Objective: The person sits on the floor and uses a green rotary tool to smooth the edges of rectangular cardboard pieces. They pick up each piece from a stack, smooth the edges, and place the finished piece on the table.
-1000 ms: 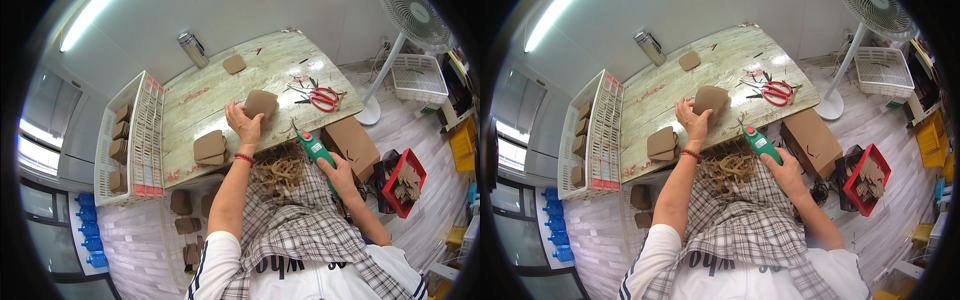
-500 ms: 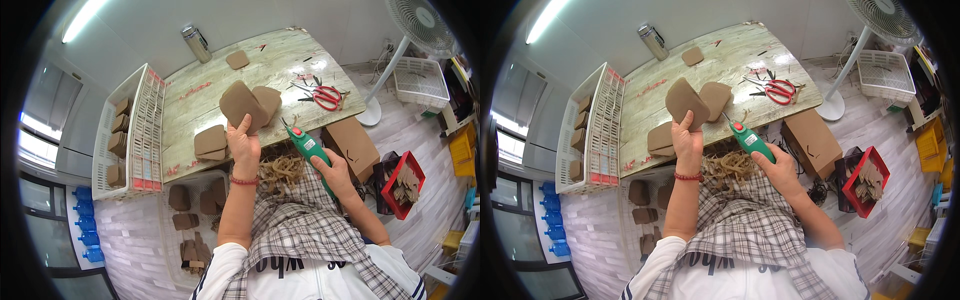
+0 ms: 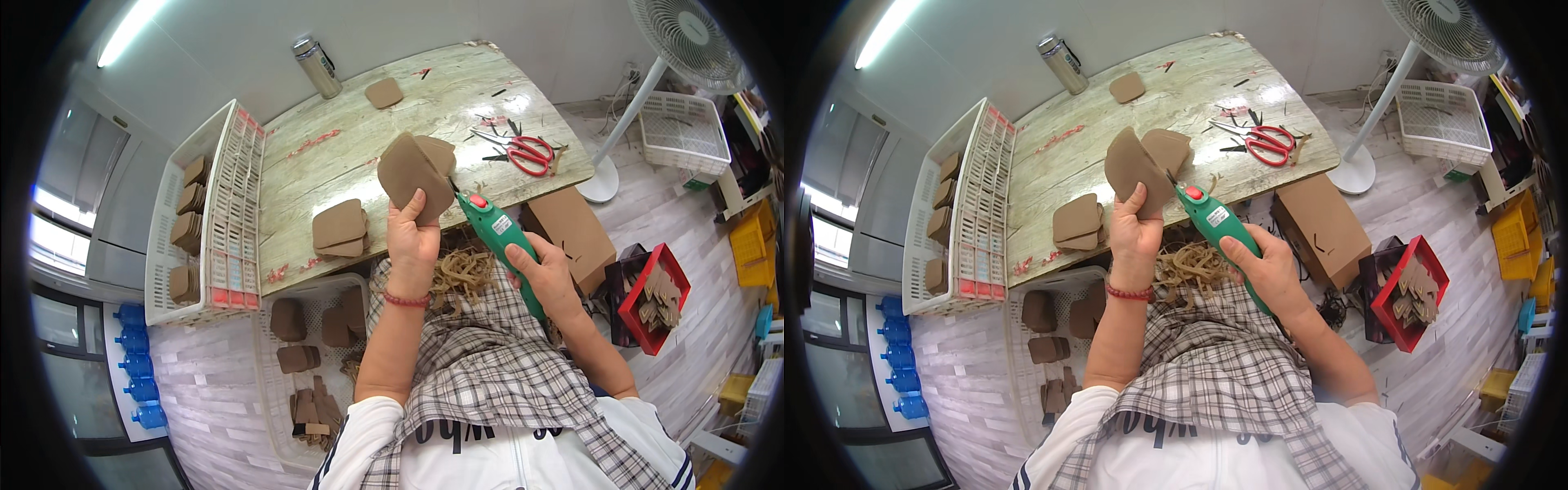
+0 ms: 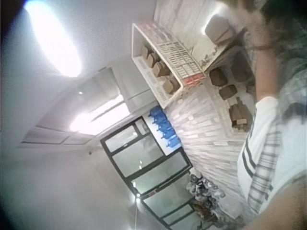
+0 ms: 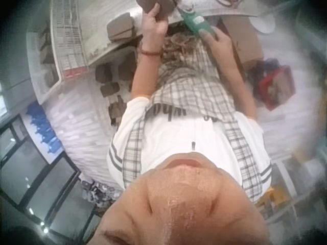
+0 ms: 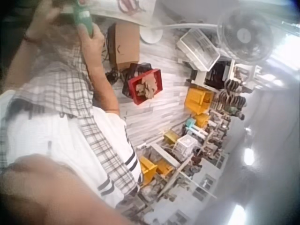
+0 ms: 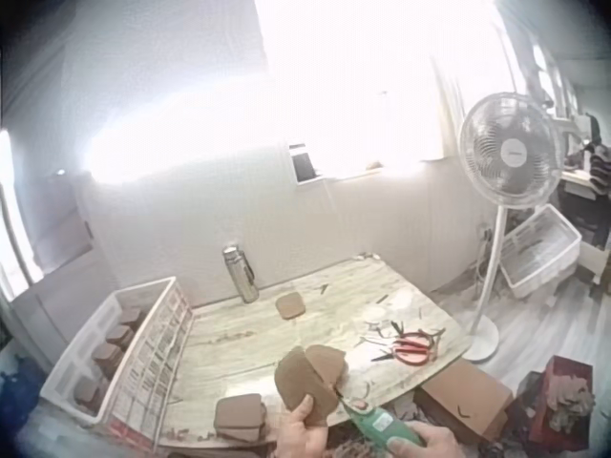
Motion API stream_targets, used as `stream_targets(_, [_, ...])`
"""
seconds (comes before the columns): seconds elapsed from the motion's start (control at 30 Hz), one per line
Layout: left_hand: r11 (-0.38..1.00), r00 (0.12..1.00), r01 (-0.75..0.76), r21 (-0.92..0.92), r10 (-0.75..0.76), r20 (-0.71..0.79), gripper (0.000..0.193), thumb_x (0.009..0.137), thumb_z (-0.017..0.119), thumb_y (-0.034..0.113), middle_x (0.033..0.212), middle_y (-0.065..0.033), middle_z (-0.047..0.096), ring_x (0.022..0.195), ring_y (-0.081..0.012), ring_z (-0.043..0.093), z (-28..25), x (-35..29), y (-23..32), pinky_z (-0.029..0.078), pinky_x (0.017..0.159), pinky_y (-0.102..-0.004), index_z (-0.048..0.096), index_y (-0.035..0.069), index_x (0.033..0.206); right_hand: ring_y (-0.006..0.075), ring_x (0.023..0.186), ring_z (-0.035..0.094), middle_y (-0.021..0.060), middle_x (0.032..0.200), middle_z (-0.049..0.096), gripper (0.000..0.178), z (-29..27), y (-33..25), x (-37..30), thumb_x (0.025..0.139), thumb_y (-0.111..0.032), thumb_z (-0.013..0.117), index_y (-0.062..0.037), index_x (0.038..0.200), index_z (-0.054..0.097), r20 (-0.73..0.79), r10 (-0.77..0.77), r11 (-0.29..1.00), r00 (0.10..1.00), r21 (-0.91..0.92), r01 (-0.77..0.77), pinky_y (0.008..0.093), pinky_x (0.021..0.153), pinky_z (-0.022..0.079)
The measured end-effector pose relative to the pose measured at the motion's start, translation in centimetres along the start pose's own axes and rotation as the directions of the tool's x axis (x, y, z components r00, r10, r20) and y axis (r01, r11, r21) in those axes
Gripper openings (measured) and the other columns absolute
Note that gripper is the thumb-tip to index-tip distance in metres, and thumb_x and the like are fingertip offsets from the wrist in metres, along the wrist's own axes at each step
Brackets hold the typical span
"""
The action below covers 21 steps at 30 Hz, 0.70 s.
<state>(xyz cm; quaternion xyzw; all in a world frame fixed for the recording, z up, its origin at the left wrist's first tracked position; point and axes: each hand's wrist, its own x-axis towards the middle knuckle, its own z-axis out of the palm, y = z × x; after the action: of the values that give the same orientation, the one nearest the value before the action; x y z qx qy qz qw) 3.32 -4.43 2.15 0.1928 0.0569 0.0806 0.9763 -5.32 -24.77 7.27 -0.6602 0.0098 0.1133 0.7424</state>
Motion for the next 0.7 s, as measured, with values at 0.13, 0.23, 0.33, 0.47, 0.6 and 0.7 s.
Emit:
stream_targets(0.13, [0.998, 0.998, 0.042, 0.045, -0.043, 0.035, 0.036, 0.085, 0.06, -0.01, 0.12, -0.0099, 0.06, 0.111, -0.0239, 0.059, -0.2, -0.6, -0.7, 0.051, 0.098, -0.0364, 0.053, 0.004, 0.118, 0.0064, 0.059, 0.053, 0.0015, 0.073, 0.057, 0.037, -0.2, 0.0, 0.3, 0.09, -0.031, 0.067, 0.0018, 0.106, 0.063, -0.019, -0.014, 1.0, 1.0, -0.027, 0.013, 0.0223, 0.053, 0.044])
stream_targets(0.23, [0.995, 0.997, 0.073, 0.071, -0.074, 0.012, 0.038, 0.085, 0.059, -0.011, 0.12, -0.0094, 0.06, 0.11, -0.0228, 0.06, -0.6, -1.0, -1.4, 0.052, 0.096, -0.0361, 0.053, 0.006, 0.119, 0.0062, 0.058, 0.053, 0.0013, 0.072, 0.057, 0.038, -0.3, 0.0, 0.7, 0.09, -0.033, 0.067, 0.0017, 0.106, 0.063, -0.04, -0.039, 0.997, 0.998, -0.064, 0.036, 0.022, 0.053, 0.044])
stream_targets(0.33, [0.992, 0.994, 0.089, 0.084, -0.095, 0.06, 0.044, 0.084, 0.058, -0.013, 0.121, -0.0092, 0.06, 0.11, -0.0224, 0.06, -0.6, -1.7, -1.9, 0.052, 0.094, -0.0364, 0.052, 0.007, 0.122, 0.0061, 0.058, 0.053, 0.0011, 0.071, 0.057, 0.039, -0.4, -0.2, 0.9, 0.09, -0.034, 0.066, 0.0018, 0.105, 0.064, -0.064, -0.042, 0.997, 0.997, -0.066, 0.037, 0.0218, 0.053, 0.043])
stream_targets(0.47, [0.985, 0.994, 0.1, 0.137, -0.104, 0.02, 0.044, 0.084, 0.058, -0.013, 0.119, -0.0091, 0.06, 0.108, -0.023, 0.061, -0.8, -2.3, -2.6, 0.054, 0.092, -0.0377, 0.052, 0.007, 0.123, 0.0057, 0.058, 0.053, 0.001, 0.07, 0.057, 0.039, -0.5, -0.8, 1.1, 0.09, -0.035, 0.066, 0.002, 0.104, 0.063, -0.077, -0.035, 0.999, 0.996, -0.044, 0.032, 0.0215, 0.053, 0.043])
stream_targets(0.6, [0.979, 0.991, 0.095, 0.182, -0.111, 0.079, 0.04, 0.085, 0.056, -0.012, 0.119, -0.0086, 0.061, 0.108, -0.0236, 0.061, -1.4, -2.3, -2.7, 0.055, 0.09, -0.0385, 0.054, 0.008, 0.12, 0.0055, 0.059, 0.052, 0.001, 0.07, 0.057, 0.038, -1.2, -0.8, 1.0, 0.09, -0.033, 0.066, 0.0022, 0.104, 0.063, -0.057, -0.024, 1.0, 0.998, -0.015, 0.023, 0.0213, 0.053, 0.043])
stream_targets(0.7, [0.959, 0.985, 0.093, 0.268, -0.128, 0.115, 0.039, 0.085, 0.057, -0.012, 0.118, -0.0089, 0.062, 0.107, -0.0232, 0.062, -2.1, -1.9, -2.1, 0.055, 0.089, -0.0376, 0.056, 0.008, 0.118, 0.0055, 0.059, 0.052, 0.0008, 0.07, 0.056, 0.037, -1.8, -1.4, 0.6, 0.09, -0.031, 0.066, 0.0024, 0.104, 0.063, -0.042, -0.007, 1.0, 0.999, -0.006, 0.007, 0.0214, 0.052, 0.043])
